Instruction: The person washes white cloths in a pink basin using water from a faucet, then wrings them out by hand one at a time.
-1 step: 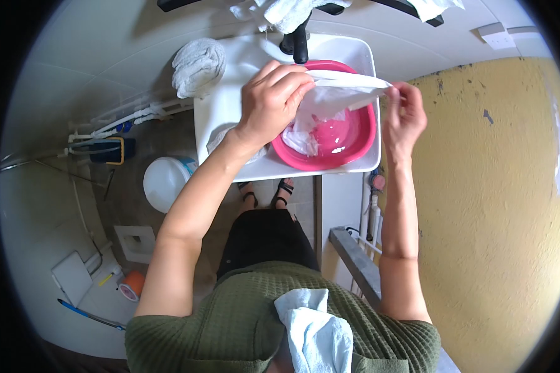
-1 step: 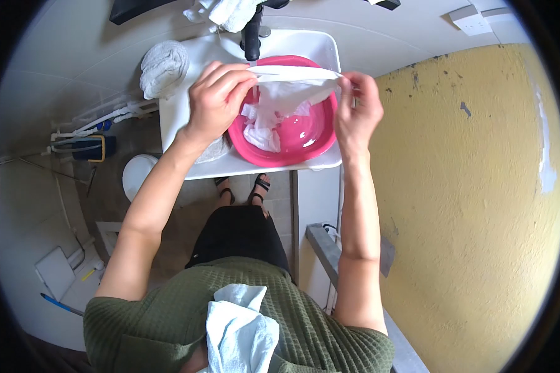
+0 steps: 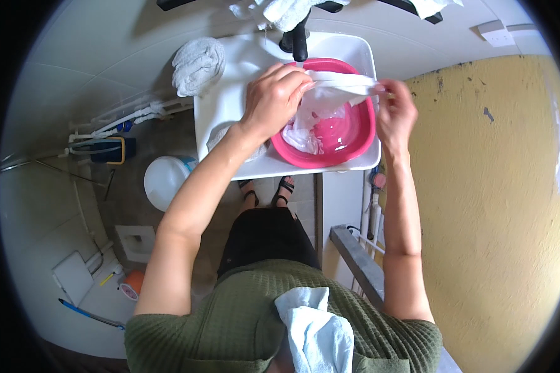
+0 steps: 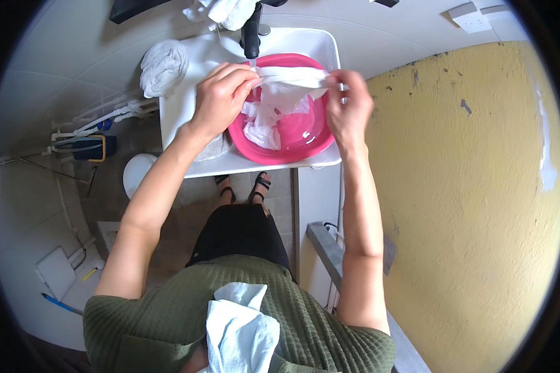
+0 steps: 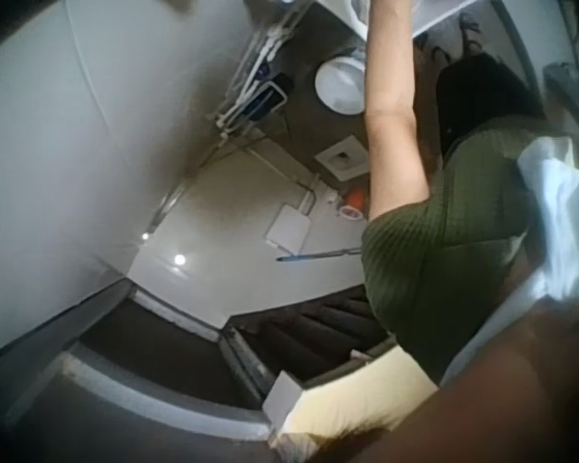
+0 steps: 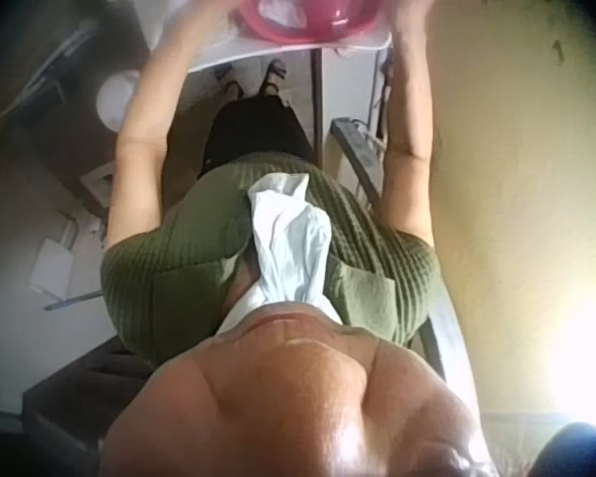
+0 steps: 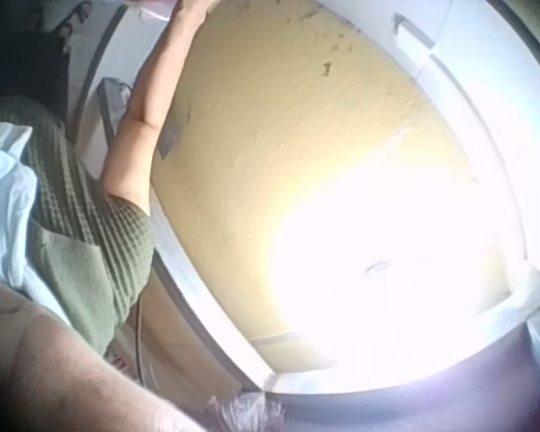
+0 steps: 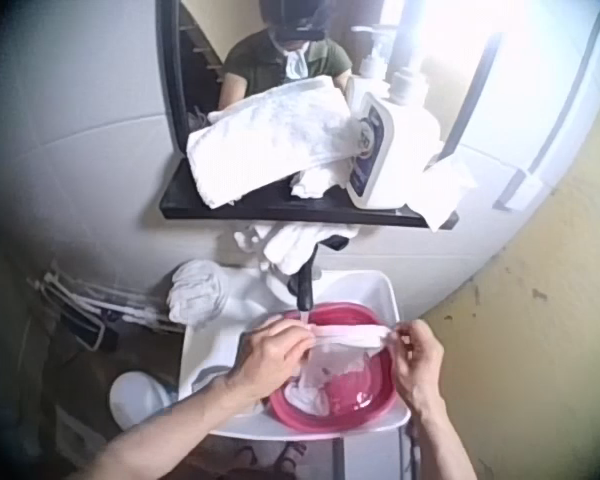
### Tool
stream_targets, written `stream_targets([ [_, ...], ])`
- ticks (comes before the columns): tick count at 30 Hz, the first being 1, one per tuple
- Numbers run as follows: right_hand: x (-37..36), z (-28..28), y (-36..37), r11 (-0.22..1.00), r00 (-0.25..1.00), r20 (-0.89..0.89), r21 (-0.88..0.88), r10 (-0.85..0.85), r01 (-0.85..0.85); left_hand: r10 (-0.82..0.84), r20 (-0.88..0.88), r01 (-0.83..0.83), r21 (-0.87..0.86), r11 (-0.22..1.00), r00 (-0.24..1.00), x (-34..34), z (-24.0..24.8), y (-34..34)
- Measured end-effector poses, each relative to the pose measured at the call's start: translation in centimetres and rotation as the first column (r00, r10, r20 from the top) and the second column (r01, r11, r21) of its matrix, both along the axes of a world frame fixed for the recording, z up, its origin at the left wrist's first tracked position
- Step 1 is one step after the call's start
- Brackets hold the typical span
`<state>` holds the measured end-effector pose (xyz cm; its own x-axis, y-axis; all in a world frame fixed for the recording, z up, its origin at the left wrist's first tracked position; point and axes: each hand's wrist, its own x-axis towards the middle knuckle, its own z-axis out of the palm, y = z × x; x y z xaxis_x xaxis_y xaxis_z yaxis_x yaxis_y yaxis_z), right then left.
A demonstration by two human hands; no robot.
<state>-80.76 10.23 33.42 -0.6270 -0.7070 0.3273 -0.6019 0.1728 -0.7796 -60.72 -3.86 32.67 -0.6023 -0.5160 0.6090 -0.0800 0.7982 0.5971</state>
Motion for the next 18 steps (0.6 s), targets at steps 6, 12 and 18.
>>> stream_targets([
  [6,-0.6,-4.0,0.7,0.994,0.911,0.411,-0.112,0.047,0.000,-0.094,-0.050,0.106,0.555,0.825,0.994,-1.2,-2.9,0.7],
  [12,1.3,-10.2,2.1,0.838,0.874,-0.128,0.378,0.468,-0.393,-0.317,0.524,0.236,0.216,0.947,0.790,-0.9,-9.4,0.3],
  [18,1.3,-14.3,1.3,0.725,0.777,-0.307,0.638,0.550,-0.260,-0.220,0.722,0.243,0.074,0.967,0.655,-1.1,-13.8,-0.1],
])
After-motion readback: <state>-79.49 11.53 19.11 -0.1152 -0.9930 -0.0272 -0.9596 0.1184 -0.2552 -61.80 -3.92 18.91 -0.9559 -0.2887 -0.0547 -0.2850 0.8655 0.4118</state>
